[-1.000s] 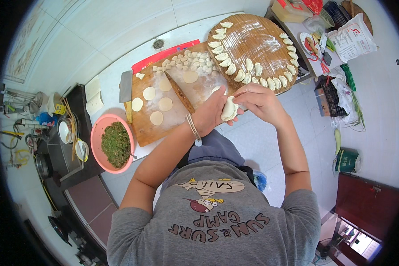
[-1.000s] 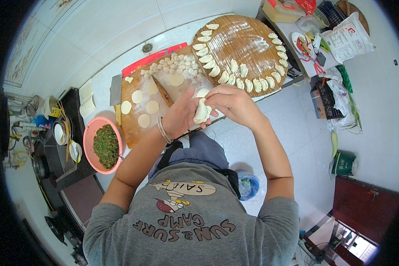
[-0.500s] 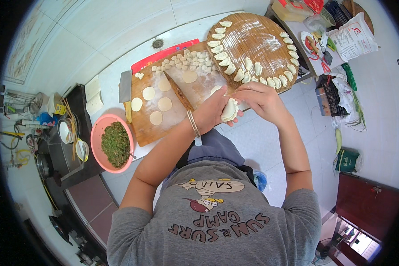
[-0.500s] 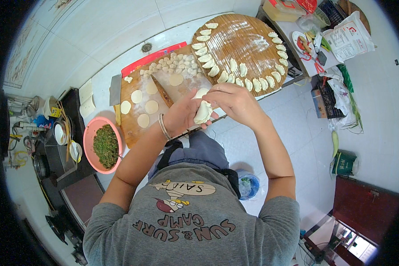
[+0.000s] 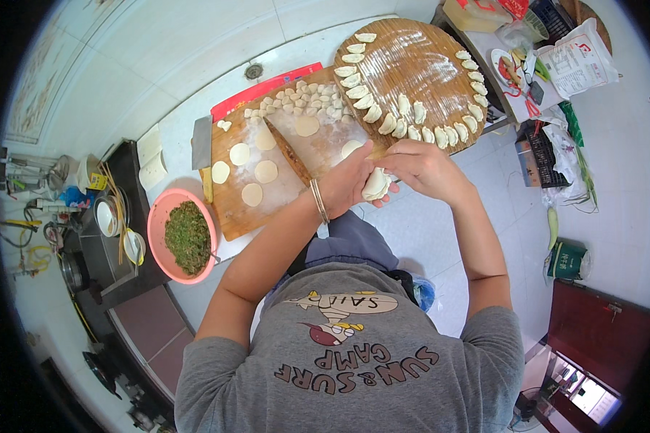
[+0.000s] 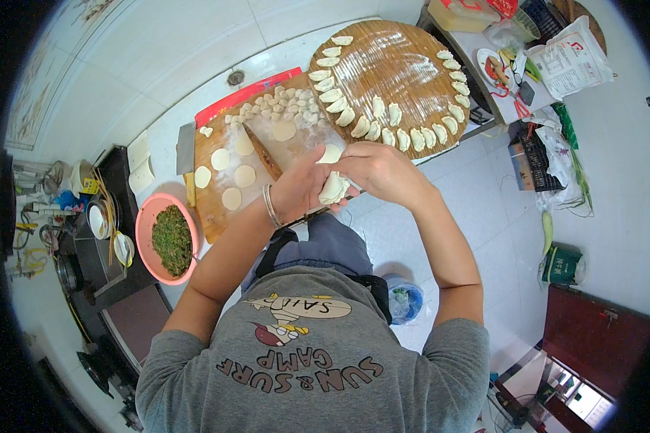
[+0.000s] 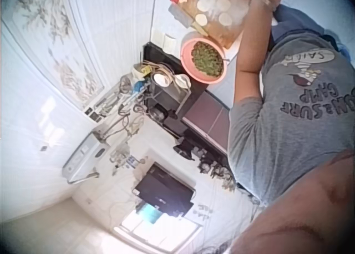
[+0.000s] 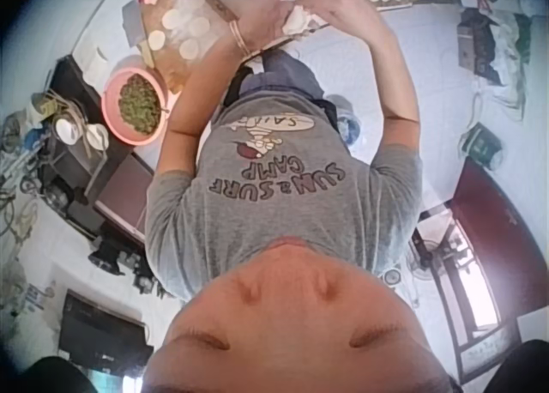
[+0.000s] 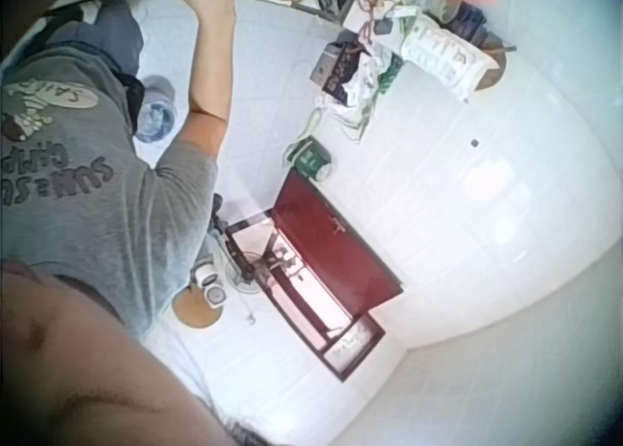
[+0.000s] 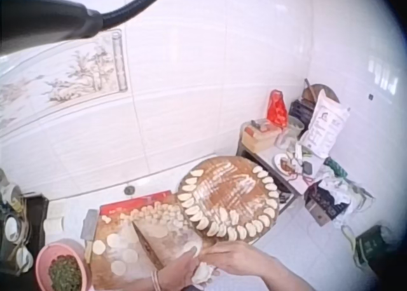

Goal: The person rolls small dough balls into flat circular wrappers using a rolling pin on a floured wooden board. They then scoop a green vegetable filling onto each wrapper, fold the dough in half, and pinch the edges to seal the dumplings. The finished dumplings are placed in rows on a large bamboo tray.

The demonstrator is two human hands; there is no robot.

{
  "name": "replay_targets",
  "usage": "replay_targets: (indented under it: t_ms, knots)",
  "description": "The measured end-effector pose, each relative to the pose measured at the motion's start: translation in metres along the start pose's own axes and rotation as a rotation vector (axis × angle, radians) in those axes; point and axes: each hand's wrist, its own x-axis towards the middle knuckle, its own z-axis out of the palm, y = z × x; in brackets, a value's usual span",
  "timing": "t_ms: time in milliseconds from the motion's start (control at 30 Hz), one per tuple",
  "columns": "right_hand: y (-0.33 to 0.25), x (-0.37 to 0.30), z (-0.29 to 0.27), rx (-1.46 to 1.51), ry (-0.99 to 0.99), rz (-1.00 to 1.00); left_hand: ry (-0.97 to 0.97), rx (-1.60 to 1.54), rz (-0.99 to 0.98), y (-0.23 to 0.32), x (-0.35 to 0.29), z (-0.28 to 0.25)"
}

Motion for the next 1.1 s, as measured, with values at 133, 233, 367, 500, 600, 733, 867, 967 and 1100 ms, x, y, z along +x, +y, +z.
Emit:
replay_targets:
  t_ms: [133,233,367,500,600,733,867,967,1100]
  knots:
    - [0.004,0.0,0.001,-0.011,-0.015,0.023,-0.029,0.044,-0.004,-0.006,0.013,-0.014]
    - [0.009,0.002,0.005,-0.135,-0.038,0.027,-0.021,0.029,-0.032,-0.015,0.03,-0.023]
    - [0.033,-0.003,0.015,-0.15,-0.044,0.194,0.083,-0.033,-0.061,-0.014,0.06,-0.029]
    - [0.053,0.009,0.016,0.226,0.08,0.625,0.164,-0.009,0.005,0.006,0.093,-0.031]
    - [0.091,0.026,0.017,0.368,0.086,0.896,0.203,0.094,0.11,0.02,0.128,-0.037]
    - [0.18,0.038,0.022,0.272,0.184,0.807,0.32,-0.026,0.1,0.032,0.164,-0.051]
    - [0.22,0.073,0.017,-0.009,0.14,0.805,0.516,-0.029,0.078,0.03,0.151,-0.065]
    - [0.249,0.087,0.035,-0.159,0.065,0.847,0.575,-0.028,0.058,0.019,0.131,-0.086]
    - [0.258,0.094,0.053,-0.264,-0.052,0.891,0.623,-0.045,0.094,-0.003,0.083,-0.109]
